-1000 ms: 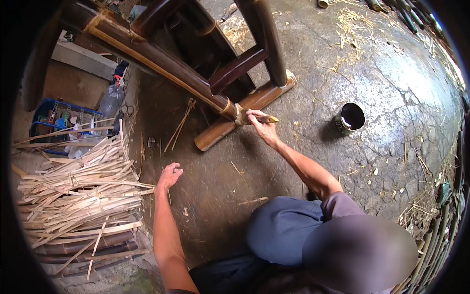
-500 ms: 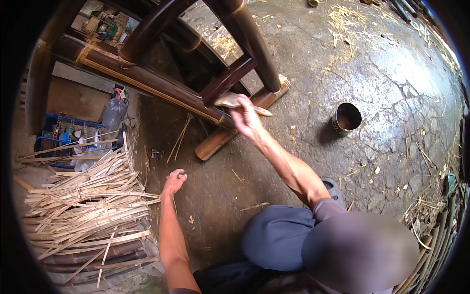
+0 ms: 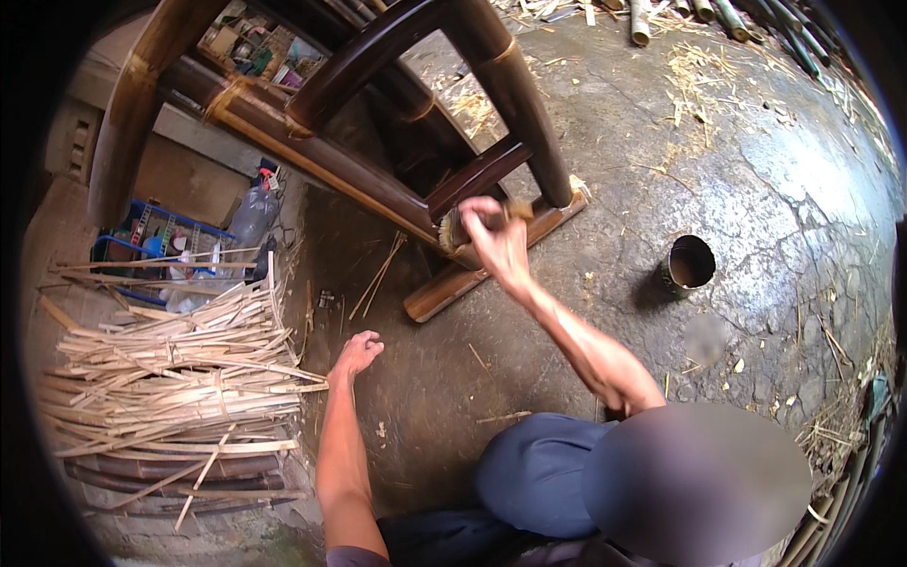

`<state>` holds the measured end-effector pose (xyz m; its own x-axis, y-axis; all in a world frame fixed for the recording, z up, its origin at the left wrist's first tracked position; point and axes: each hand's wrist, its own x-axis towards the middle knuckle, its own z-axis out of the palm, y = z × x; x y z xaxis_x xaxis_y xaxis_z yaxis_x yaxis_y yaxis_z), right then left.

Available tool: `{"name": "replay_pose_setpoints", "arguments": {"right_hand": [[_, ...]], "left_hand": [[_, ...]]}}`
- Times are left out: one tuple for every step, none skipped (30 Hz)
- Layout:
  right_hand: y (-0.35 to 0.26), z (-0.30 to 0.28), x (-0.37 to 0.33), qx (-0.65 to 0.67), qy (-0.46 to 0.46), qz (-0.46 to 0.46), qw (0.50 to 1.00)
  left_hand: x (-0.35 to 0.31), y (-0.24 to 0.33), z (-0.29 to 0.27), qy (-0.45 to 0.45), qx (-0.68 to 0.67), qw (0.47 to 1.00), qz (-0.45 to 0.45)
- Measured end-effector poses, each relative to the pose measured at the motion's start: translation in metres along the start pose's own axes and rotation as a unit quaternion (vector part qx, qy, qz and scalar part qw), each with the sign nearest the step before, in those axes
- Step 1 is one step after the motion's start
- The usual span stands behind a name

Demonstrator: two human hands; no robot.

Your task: The person applies varnish to a bamboo chair frame using a brush and a small can. They repeatedly dip the brush into the can and coat the legs and seat frame, occasionally repositioning the chair to reach different sections.

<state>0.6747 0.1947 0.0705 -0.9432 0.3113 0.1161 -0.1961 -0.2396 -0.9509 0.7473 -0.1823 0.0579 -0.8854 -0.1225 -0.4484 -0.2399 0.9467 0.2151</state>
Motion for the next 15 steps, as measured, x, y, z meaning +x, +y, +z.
{"name": "replay_pose_setpoints", "arguments": {"right_hand": [[-0.017, -0.001, 0.017, -0.049, -0.026, -0.001, 0.998], [-0.03, 0.002, 0.03, -0.096, -0.055, -0.003, 0.994], [-0.045, 0.009, 0.036, -0.115, -0.09, 0.0, 0.989], [-0.057, 0.015, 0.036, -0.129, -0.093, -0.026, 0.987], [-0.069, 0.023, 0.04, -0.122, -0.091, -0.035, 0.988], [-0.079, 0.025, 0.048, -0.119, -0.08, -0.045, 0.989], [-0.086, 0.032, 0.063, -0.083, -0.069, -0.023, 0.994], [-0.083, 0.036, 0.091, -0.033, -0.044, -0.024, 0.998], [-0.093, 0.043, 0.108, 0.152, -0.04, 0.044, 0.987], [-0.097, 0.056, 0.115, 0.33, -0.038, 0.118, 0.936], [-0.1, 0.066, 0.122, 0.487, -0.055, 0.149, 0.859], [-0.102, 0.076, 0.119, 0.537, -0.082, 0.177, 0.821], [-0.101, 0.081, 0.11, 0.551, -0.099, 0.189, 0.807], [-0.092, 0.087, 0.096, 0.564, -0.118, 0.204, 0.792], [-0.08, 0.079, 0.086, 0.562, -0.134, 0.214, 0.788]], "left_hand": [[0.002, 0.003, -0.001, 0.001, 0.017, 1.0, 0.013], [0.003, 0.007, -0.001, 0.004, 0.033, 0.999, 0.023], [0.003, 0.01, -0.005, 0.014, 0.05, 0.998, 0.032], [0.0, 0.011, -0.005, 0.01, 0.044, 0.999, 0.025], [-0.005, 0.013, -0.005, 0.012, 0.038, 0.999, 0.016], [-0.006, 0.02, -0.006, 0.009, 0.032, 0.999, 0.015], [-0.008, 0.026, -0.01, 0.008, 0.023, 1.0, 0.006], [-0.005, 0.044, -0.016, 0.007, 0.016, 1.0, 0.011], [-0.005, 0.049, -0.019, 0.0, 0.008, 1.0, 0.008], [-0.006, 0.043, -0.019, -0.002, 0.007, 1.0, 0.004], [-0.003, 0.042, -0.019, -0.003, 0.007, 1.0, 0.008], [-0.002, 0.042, -0.017, -0.007, 0.006, 1.0, 0.008], [0.0, 0.043, -0.016, -0.009, 0.008, 1.0, 0.015], [-0.001, 0.042, -0.015, -0.012, 0.009, 1.0, 0.019], [-0.002, 0.044, -0.017, -0.01, 0.01, 1.0, 0.024]]}}
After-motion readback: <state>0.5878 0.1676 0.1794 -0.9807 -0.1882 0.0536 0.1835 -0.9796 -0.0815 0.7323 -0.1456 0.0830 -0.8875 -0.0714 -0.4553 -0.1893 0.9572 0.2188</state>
